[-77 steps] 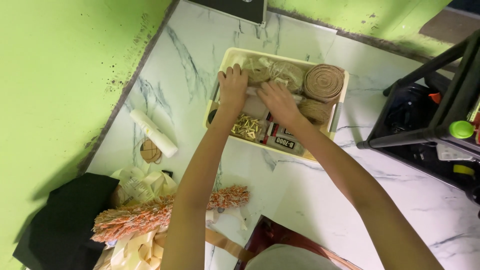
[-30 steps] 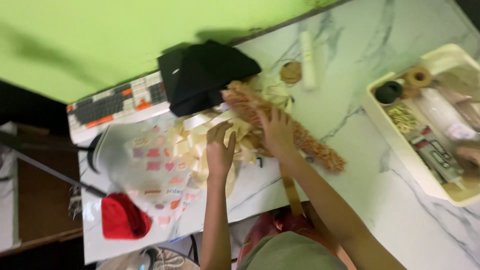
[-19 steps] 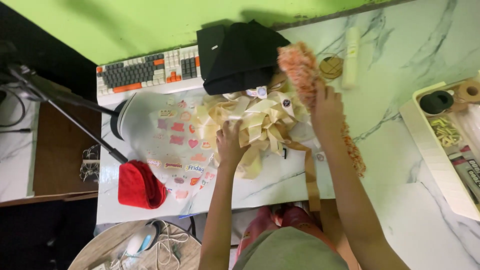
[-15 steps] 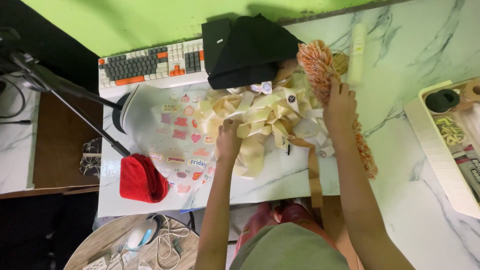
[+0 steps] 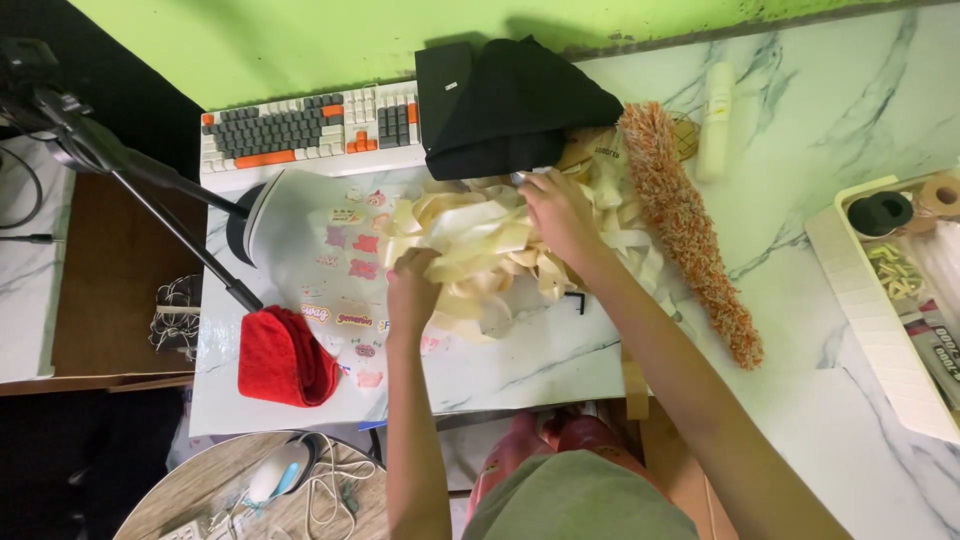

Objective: The person organizes craft supplies on a round table and a rectangular table. They handle a white tote bag, a small iron, ribbons, twine, and glue sticks, moving items between the tables and placing them into a plastic storage bin.

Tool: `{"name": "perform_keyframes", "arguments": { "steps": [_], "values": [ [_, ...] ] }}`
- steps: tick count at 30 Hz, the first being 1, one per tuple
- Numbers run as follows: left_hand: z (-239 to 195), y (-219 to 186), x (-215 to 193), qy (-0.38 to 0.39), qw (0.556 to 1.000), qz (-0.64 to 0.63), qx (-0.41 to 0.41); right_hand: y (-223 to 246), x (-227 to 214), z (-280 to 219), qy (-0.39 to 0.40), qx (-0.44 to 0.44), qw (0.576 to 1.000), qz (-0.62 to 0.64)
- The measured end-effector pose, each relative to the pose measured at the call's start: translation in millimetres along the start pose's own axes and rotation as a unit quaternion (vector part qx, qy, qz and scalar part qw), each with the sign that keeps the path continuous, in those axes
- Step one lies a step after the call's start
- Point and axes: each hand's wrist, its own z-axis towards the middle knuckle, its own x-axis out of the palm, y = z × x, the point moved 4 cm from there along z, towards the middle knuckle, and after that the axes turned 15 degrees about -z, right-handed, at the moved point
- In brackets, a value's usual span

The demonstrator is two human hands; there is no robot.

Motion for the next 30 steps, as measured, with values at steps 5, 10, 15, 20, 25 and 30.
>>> {"name": "perform_keyframes", "arguments": {
  "steps": [5, 10, 15, 20, 25, 30],
  "values": [
    [-9.7, -48.1, -10.7, 0.077, 0.994, 0.045, 0.059, 5.1, 10.7, 35.7, 0.037, 0.009, 0.987, -0.155],
    [-9.5, -82.3, -17.8, 0.015, 0.996, 0.023, 0.084, -0.9, 3.7, 38.3, 0.040, 0.051, 0.968, -0.241],
    [2.3, -96.9, -12.7, -0.025, 0.981, -0.123, 0.147, -23.4, 22.2, 26.8, -0.042, 0.033, 0.990, -0.133],
    [25.9, -93.1, 0.5, -0.029, 0.976, -0.190, 0.104, -16.7, -14.3, 46.0, 0.004, 0.055, 0.998, 0.038],
    [47.2, -65.8, 38.6, 0.009, 0.952, -0.306, -0.008, 6.9, -56.6, 50.2, 0.059, 0.088, 0.964, 0.242],
    [49.3, -62.0, 61.0, -0.027, 0.753, -0.643, -0.133, 42.1, -80.9, 38.0, 0.027, 0.027, 0.951, 0.308]
  ]
}}
